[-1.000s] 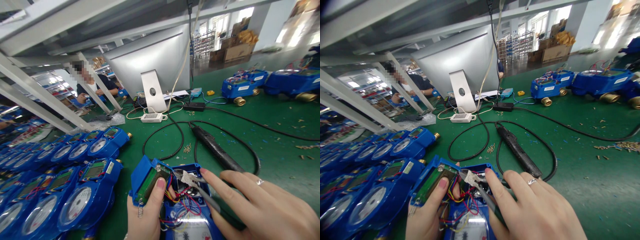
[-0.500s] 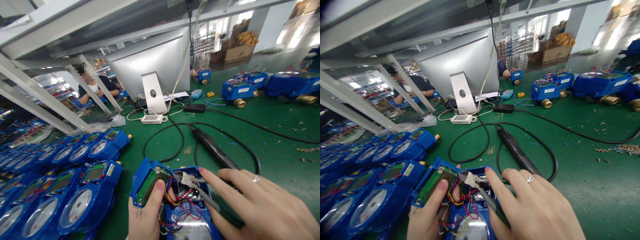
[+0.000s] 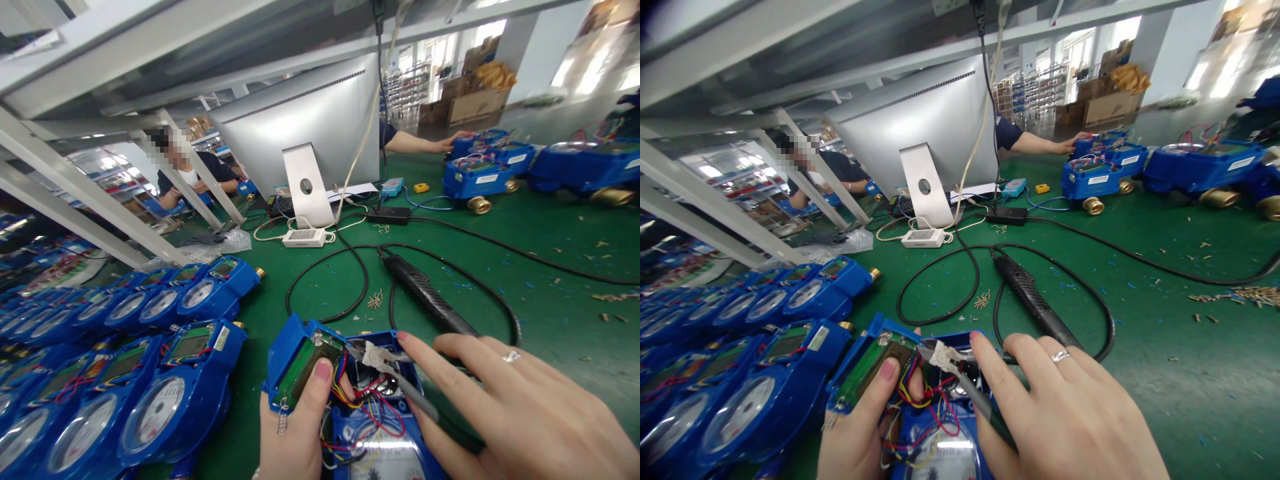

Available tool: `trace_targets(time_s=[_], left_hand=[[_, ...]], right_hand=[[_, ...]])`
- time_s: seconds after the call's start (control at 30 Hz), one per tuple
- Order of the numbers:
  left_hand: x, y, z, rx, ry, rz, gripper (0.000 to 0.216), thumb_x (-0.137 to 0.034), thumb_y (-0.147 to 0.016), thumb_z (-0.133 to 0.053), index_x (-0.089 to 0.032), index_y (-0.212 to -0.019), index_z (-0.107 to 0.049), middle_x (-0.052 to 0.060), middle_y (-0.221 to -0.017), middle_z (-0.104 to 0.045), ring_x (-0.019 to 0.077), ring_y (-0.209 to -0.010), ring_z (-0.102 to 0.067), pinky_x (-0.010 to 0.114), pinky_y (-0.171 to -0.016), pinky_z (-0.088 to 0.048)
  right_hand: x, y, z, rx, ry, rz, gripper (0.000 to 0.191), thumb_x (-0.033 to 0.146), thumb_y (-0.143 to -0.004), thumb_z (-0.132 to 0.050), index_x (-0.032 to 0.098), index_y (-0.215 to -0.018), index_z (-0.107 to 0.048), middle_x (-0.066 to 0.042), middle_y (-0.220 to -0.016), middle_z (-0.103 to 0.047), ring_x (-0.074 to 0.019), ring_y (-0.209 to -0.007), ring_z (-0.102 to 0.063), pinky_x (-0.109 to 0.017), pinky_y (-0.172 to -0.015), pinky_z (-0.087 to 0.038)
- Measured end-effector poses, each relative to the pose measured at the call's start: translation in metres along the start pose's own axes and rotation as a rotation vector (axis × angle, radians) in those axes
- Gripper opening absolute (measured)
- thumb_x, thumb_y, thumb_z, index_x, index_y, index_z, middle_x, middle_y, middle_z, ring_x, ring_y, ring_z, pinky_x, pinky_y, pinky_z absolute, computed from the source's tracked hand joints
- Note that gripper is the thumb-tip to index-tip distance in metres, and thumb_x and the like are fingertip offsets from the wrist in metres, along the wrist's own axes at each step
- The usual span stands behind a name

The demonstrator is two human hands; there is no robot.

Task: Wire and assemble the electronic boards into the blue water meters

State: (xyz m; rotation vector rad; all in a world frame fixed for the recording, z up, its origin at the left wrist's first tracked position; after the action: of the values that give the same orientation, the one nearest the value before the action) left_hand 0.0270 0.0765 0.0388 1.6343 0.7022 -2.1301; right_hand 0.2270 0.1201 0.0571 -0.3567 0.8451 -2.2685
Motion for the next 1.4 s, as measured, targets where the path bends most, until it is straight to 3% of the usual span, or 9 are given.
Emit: trace_targets(time_s=[0.27,0.47,0.6,0.8,0.93,1.1,1.4], left_hand=[[0.003,0.002,-0.005,-0.012,0.108,0.076,0.028,-0.045,-0.076,-0.068,-0.019,-0.065,-0.071,0.005,-0.065,-0.071,0.0258,-0.066,-0.069,0.034,-0.063,-0.057],[-0.005,-0.001,-0.006,0.094,0.142,0.093,0.036,-0.044,-0.081,-0.063,-0.016,-0.059,-0.067,0.005,-0.067,-0.070,0.0200,-0.066,-0.066,0.028,-0.070,-0.053],[-0.005,-0.001,-0.007,0.152,0.170,0.100,0.038,-0.045,-0.083,-0.060,-0.016,-0.059,-0.066,0.004,-0.061,-0.067,0.0189,-0.061,-0.064,0.028,-0.065,-0.052],[0.000,-0.002,-0.001,0.068,0.093,0.083,0.034,-0.049,-0.079,-0.064,-0.017,-0.071,-0.070,0.008,-0.076,-0.072,0.0252,-0.074,-0.068,0.032,-0.063,-0.055],[0.000,-0.001,-0.002,0.077,0.114,0.083,0.034,-0.049,-0.079,-0.064,-0.018,-0.065,-0.069,0.008,-0.074,-0.072,0.0262,-0.074,-0.068,0.034,-0.064,-0.056],[0.004,0.001,-0.003,0.011,0.143,0.106,0.031,-0.046,-0.077,-0.067,-0.016,-0.074,-0.070,0.008,-0.078,-0.073,0.0263,-0.080,-0.068,0.033,-0.069,-0.056],[0.011,0.001,-0.002,0.000,0.131,0.070,0.032,-0.049,-0.075,-0.068,-0.017,-0.074,-0.071,0.007,-0.072,-0.071,0.0259,-0.073,-0.068,0.032,-0.060,-0.054]], right_hand=[[0.001,0.001,-0.001,-0.004,-0.017,0.027,0.034,0.034,-0.091,-0.047,0.022,-0.120,-0.061,-0.004,-0.096,-0.065,-0.0200,-0.076,-0.061,-0.035,-0.068,-0.044],[0.001,0.002,0.001,-0.003,-0.030,0.027,0.032,0.032,-0.093,-0.046,0.022,-0.119,-0.062,-0.004,-0.092,-0.065,-0.0176,-0.072,-0.061,-0.032,-0.064,-0.045],[0.001,-0.002,0.003,-0.027,-0.048,0.030,0.031,0.033,-0.093,-0.045,0.022,-0.116,-0.065,-0.003,-0.090,-0.065,-0.0161,-0.072,-0.061,-0.031,-0.064,-0.044],[-0.001,-0.006,0.004,-0.024,-0.050,0.005,0.033,0.031,-0.090,-0.050,0.022,-0.119,-0.065,-0.004,-0.099,-0.065,-0.0193,-0.081,-0.062,-0.034,-0.075,-0.043],[0.001,-0.006,0.004,-0.033,-0.052,-0.001,0.034,0.032,-0.090,-0.051,0.023,-0.119,-0.064,-0.005,-0.099,-0.065,-0.0199,-0.081,-0.061,-0.035,-0.076,-0.043],[0.002,-0.005,0.003,-0.037,-0.045,-0.013,0.034,0.035,-0.090,-0.050,0.023,-0.119,-0.064,-0.004,-0.098,-0.065,-0.0185,-0.081,-0.061,-0.034,-0.075,-0.043],[0.003,-0.002,0.001,-0.037,-0.027,0.005,0.035,0.033,-0.089,-0.052,0.022,-0.120,-0.063,-0.004,-0.099,-0.065,-0.0191,-0.080,-0.060,-0.034,-0.073,-0.042]])
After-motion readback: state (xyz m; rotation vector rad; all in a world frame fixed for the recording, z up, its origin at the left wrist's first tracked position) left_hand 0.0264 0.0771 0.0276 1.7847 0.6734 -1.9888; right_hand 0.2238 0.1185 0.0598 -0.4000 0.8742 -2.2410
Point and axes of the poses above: each hand's wrist, its own y-axis away from the middle knuckle, its own z-axis out of the back of the hand, x = y × z, the point moved 3 cm from there along -y, towards the middle knuckle
